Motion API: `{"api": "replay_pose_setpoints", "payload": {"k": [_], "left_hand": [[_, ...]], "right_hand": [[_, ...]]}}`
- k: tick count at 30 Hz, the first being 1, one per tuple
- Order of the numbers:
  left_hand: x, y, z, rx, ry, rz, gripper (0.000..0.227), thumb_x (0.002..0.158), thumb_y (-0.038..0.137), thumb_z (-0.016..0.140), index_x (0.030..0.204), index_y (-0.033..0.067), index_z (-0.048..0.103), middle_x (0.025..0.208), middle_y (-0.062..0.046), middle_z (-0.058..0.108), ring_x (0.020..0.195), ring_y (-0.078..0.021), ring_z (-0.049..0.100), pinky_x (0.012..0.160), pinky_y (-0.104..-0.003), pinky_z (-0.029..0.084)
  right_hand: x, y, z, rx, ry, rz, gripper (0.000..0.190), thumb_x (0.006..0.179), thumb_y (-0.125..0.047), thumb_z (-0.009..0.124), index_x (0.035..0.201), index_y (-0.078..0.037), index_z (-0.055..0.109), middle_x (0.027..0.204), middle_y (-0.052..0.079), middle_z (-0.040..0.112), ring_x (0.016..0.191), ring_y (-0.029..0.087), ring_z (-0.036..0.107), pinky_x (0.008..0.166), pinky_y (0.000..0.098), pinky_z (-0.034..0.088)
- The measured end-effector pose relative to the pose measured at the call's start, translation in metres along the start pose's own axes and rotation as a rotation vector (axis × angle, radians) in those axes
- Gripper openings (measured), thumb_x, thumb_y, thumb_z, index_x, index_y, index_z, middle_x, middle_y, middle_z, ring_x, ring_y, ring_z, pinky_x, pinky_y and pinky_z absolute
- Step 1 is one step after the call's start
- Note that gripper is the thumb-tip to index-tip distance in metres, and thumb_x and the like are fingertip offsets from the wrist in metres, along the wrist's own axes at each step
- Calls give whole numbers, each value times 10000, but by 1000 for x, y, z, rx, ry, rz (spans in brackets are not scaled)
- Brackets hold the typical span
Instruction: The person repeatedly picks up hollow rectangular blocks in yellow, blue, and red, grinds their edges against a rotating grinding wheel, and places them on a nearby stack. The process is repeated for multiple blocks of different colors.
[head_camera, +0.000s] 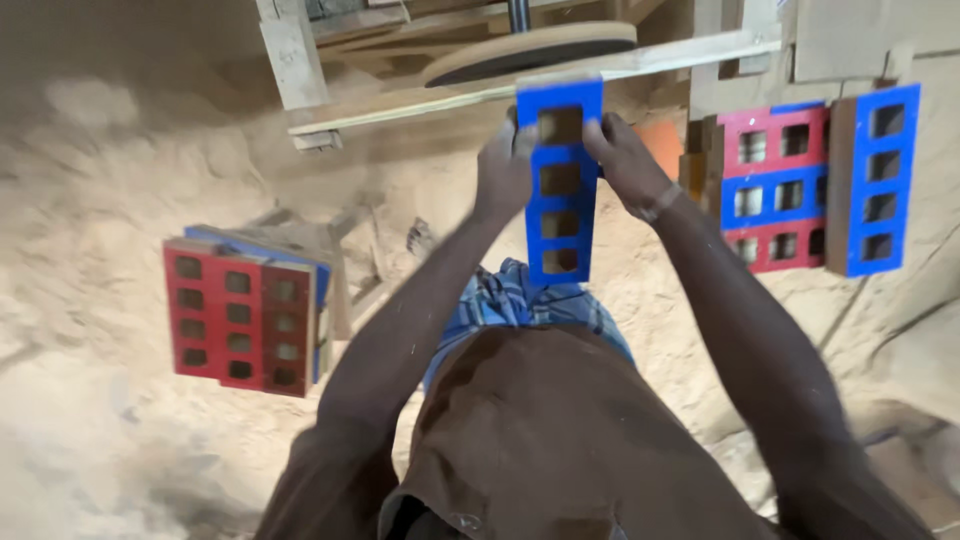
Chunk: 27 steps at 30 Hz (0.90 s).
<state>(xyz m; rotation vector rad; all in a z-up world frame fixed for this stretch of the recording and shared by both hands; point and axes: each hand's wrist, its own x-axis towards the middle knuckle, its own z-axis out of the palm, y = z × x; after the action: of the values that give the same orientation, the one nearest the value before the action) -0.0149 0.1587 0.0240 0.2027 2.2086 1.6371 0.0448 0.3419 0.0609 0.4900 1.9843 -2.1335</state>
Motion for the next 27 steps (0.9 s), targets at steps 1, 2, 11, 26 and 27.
{"api": "replay_pose_setpoints", "payload": {"k": [1, 2, 11, 26, 27], "left_hand": [[-22, 4, -13, -77, -7, 120, 447, 1058, 255, 507, 1433, 15, 551, 1265, -237, 696, 1212, -359, 705, 1019, -401, 539], [-40, 4, -19, -10, -34, 182, 469, 1062, 252, 531, 1458, 2, 521, 1343, -241, 649, 1274, -362, 665, 1076, -402, 514], [-97, -98, -143, 65, 254, -103, 563, 993, 333, 549, 1461, 38, 440, 1416, -146, 548, 1303, -279, 550, 1081, -409, 479], [37, -128, -288, -174, 84, -544, 249, 1065, 245, 518, 1080, 23, 631, 913, -75, 591, 802, -199, 622, 701, -397, 646], [38, -126, -283, -184, 73, -536, 242, 1065, 232, 519, 1079, 17, 630, 906, -82, 597, 800, -201, 627, 693, -395, 644]], "right_hand": [[-18, -10, 3, -72, -43, -91, 593, 1076, -406, 558, 1476, 5, 406, 1406, 86, 544, 1296, 166, 520, 1097, 370, 440], [-37, -16, 3, -147, -12, -209, 659, 1072, -402, 599, 1503, 22, 339, 1411, 102, 497, 1303, 184, 495, 1106, 380, 432], [-32, 28, 68, 439, 291, -137, 574, 1003, -424, 655, 1410, -119, 388, 1203, 77, 529, 1056, 204, 575, 876, 450, 556], [103, 105, 143, 1018, 515, 278, 533, 923, -452, 671, 1273, -63, 572, 1109, 171, 604, 997, 464, 662, 767, 800, 569], [101, 101, 136, 1020, 516, 269, 545, 917, -448, 677, 1278, -53, 572, 1133, 180, 612, 1012, 475, 662, 774, 818, 556]]}}
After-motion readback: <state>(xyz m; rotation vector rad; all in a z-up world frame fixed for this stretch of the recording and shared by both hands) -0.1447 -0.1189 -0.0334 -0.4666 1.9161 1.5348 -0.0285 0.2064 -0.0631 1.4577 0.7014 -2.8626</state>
